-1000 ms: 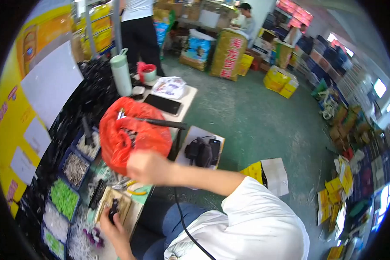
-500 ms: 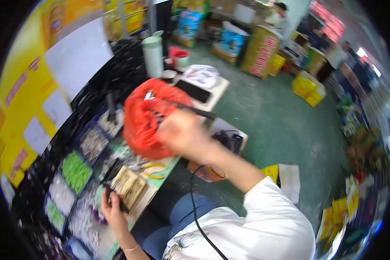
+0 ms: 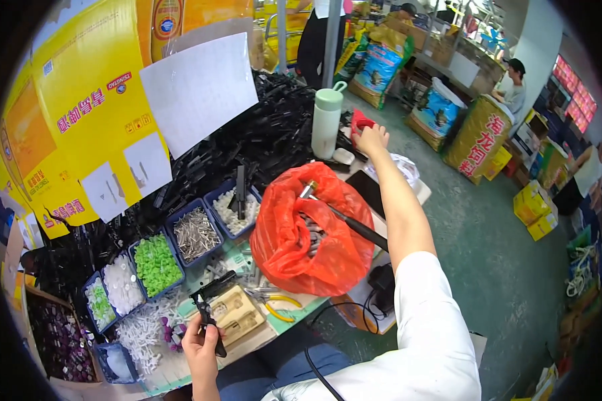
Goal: Assembling small components using a wooden jig, pliers, and a hand press tool at a factory workstation.
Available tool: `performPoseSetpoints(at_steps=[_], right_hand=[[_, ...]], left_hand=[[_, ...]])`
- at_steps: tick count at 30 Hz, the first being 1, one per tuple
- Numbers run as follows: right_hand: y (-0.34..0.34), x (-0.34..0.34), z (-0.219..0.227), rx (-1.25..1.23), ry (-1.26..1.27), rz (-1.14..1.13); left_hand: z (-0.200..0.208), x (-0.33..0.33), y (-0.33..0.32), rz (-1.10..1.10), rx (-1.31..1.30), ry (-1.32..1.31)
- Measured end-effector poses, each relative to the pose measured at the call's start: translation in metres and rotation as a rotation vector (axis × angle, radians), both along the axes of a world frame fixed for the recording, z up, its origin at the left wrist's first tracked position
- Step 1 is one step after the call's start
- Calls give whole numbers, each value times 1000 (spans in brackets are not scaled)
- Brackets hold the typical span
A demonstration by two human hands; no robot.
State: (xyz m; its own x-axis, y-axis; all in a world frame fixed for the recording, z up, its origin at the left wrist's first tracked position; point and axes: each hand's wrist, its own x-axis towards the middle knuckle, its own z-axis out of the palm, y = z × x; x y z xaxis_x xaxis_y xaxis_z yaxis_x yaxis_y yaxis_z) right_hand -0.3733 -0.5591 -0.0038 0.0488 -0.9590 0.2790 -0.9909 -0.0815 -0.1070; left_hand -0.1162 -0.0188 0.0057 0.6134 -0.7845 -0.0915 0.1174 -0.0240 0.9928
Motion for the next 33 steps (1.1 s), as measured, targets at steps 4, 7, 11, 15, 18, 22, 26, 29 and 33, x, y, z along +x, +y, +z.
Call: performPoseSetpoints(at_steps=[4,7,11,15,18,22,26,29,33], right_hand=[[-25,2,-11,-28,-24,12],[-47,-26,-10,-19,-324,-7],[-17,-82,10,10,-1334,162],[38,-228,41,-68,-1803,189],[115,-325,89,-163,-1904,-4],[216,-472,136,-342,-1959,-413],[311,-575,160,-593,-1975,-607],[338,-589,173,-714,-2010,-591],[376,-643,175,-782,-2031,-581]], left_hand=[[10,-7,-13,-16,18,14],[12,-8,-20,-69,27,-6],[9,-6,-22,-48,-27,-6],[-4,-4,-26,-91,-52,-27],[-11,2,-29,-30,-91,-16],[4,4,-30,-113,-8,-25],[12,-16,-42,-209,-39,-502],[6,-8,-34,-228,-80,-840],[34,-47,-42,-107,18,-358]])
